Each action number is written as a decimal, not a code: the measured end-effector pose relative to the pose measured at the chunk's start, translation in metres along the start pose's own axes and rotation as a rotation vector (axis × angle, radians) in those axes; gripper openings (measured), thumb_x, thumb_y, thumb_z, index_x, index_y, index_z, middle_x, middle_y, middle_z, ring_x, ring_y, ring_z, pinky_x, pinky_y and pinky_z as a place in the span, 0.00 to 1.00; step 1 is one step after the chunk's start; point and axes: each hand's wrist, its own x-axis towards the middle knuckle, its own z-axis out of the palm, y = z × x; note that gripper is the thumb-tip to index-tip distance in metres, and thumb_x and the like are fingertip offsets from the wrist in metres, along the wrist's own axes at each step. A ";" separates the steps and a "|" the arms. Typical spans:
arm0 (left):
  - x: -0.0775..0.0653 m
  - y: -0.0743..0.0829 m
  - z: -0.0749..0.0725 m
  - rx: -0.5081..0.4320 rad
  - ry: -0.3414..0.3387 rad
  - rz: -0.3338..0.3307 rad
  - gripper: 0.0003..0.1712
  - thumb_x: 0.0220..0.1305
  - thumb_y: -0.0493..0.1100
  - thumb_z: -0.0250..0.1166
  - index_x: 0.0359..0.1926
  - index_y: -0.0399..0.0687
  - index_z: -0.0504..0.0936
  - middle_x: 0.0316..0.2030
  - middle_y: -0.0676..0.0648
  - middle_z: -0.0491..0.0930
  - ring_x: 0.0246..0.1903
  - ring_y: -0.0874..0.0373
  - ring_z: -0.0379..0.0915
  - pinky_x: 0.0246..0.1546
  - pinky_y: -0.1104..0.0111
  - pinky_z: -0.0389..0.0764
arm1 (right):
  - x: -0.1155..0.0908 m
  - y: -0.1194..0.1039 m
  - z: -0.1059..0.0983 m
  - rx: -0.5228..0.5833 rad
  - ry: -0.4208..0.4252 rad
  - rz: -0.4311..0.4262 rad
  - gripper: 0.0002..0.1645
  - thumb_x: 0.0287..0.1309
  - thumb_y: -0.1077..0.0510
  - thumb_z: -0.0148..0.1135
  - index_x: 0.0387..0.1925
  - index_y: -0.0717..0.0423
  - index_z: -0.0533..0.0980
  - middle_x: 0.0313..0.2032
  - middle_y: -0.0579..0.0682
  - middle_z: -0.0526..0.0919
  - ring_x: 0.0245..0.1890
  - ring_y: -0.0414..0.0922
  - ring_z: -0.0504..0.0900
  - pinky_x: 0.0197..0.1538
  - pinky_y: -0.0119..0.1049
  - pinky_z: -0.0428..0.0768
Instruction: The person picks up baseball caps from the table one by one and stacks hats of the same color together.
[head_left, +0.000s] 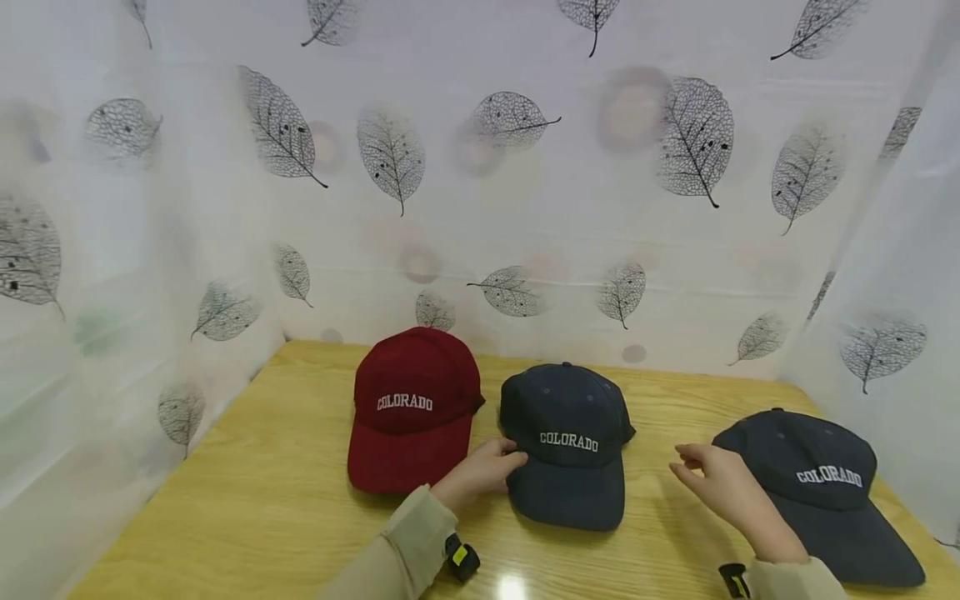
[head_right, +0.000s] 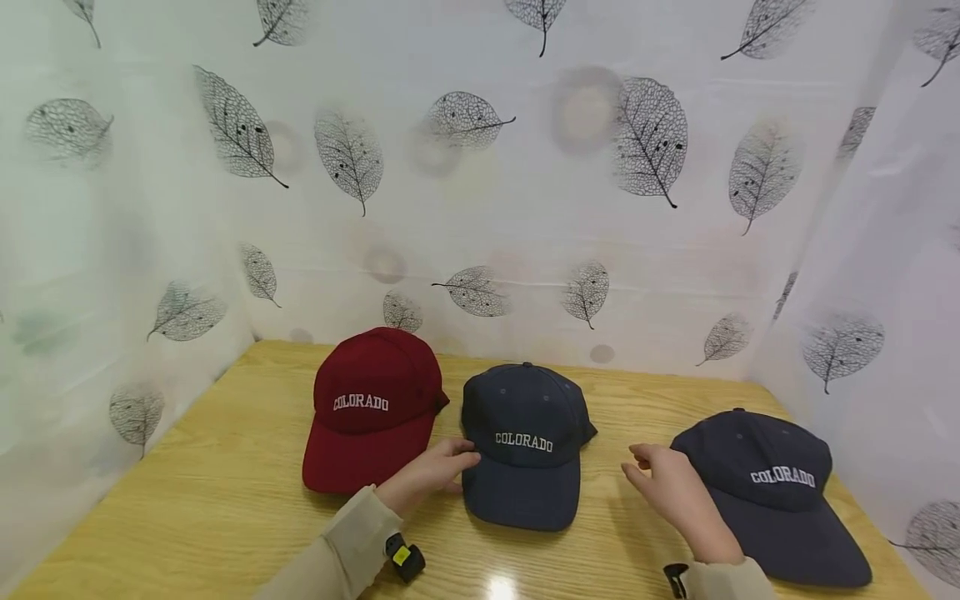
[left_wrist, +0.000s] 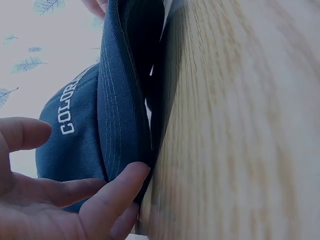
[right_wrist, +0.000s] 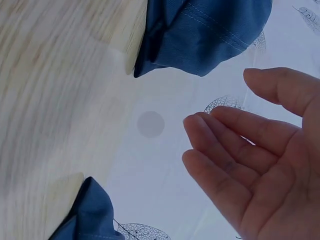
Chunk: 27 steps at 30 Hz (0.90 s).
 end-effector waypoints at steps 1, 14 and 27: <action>0.001 0.000 0.001 0.002 -0.001 -0.001 0.29 0.62 0.44 0.54 0.58 0.28 0.63 0.55 0.31 0.64 0.47 0.42 0.69 0.39 0.56 0.75 | -0.001 0.001 -0.001 -0.005 -0.003 0.004 0.26 0.57 0.52 0.56 0.48 0.71 0.71 0.41 0.63 0.78 0.40 0.56 0.77 0.40 0.50 0.74; 0.002 0.003 0.004 0.016 -0.008 0.012 0.30 0.61 0.45 0.54 0.58 0.27 0.63 0.55 0.32 0.65 0.43 0.45 0.72 0.37 0.57 0.76 | -0.015 0.037 -0.010 -0.110 -0.126 0.048 0.24 0.52 0.54 0.59 0.43 0.72 0.73 0.36 0.61 0.78 0.36 0.56 0.77 0.37 0.47 0.75; 0.004 0.004 0.001 0.020 0.002 0.007 0.30 0.61 0.45 0.54 0.58 0.28 0.63 0.54 0.33 0.66 0.42 0.44 0.72 0.36 0.57 0.76 | -0.050 0.089 -0.014 -0.289 -0.311 0.221 0.35 0.47 0.41 0.62 0.44 0.67 0.73 0.39 0.65 0.75 0.42 0.64 0.72 0.43 0.55 0.71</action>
